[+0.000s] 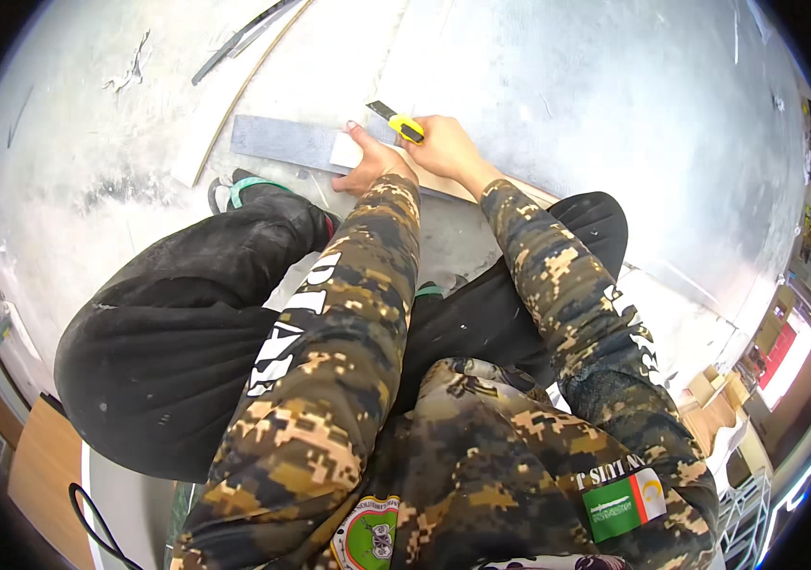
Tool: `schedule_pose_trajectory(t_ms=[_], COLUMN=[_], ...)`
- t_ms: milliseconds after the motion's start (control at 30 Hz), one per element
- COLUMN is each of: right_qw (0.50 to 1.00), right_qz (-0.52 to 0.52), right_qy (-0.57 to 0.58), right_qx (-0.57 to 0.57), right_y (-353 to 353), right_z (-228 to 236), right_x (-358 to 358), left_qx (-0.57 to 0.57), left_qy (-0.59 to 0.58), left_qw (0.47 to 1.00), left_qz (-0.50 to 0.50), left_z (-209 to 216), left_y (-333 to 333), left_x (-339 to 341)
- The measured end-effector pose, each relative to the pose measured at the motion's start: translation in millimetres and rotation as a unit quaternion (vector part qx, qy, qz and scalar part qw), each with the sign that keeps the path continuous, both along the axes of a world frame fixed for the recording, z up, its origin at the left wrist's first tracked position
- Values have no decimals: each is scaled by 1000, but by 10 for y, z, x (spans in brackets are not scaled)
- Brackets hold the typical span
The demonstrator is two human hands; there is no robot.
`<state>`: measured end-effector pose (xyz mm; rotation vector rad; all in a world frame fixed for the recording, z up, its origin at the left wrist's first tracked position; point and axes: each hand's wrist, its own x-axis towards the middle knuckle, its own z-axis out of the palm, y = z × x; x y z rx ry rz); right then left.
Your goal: Cutting and fitting wood/bamboo trim pieces onto a base board using a utility knife.
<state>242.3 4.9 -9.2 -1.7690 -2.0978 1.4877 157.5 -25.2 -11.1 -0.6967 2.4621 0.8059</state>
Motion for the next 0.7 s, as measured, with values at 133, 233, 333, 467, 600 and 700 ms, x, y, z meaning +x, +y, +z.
schedule_pose_trajectory(t_ms=[133, 233, 333, 467, 600, 700], right_qw=[1000, 998, 996, 999, 999, 997], right_qz=[22, 64, 78, 39, 25, 30], right_qy=[1, -7, -13, 9, 40, 68], right_qx=[18, 23, 31, 29, 3, -14], right_y=[-7, -9, -1, 54, 149, 217], right_z=[-94, -102, -89, -162, -33, -29], right_x=[-49, -15, -73, -53, -21, 79], left_qx=[-43, -19, 1, -27, -68, -54], left_qy=[-23, -52, -72, -88, -119, -139], left_qw=[998, 998, 997, 995, 990, 989], left_qz=[-34, -29, -35, -26, -33, -5], left_z=[-34, -25, -19, 100, 199, 434], left_y=[-102, -315, -469, -519, -497, -414], left_x=[-83, -43, -55, -70, -215, -235])
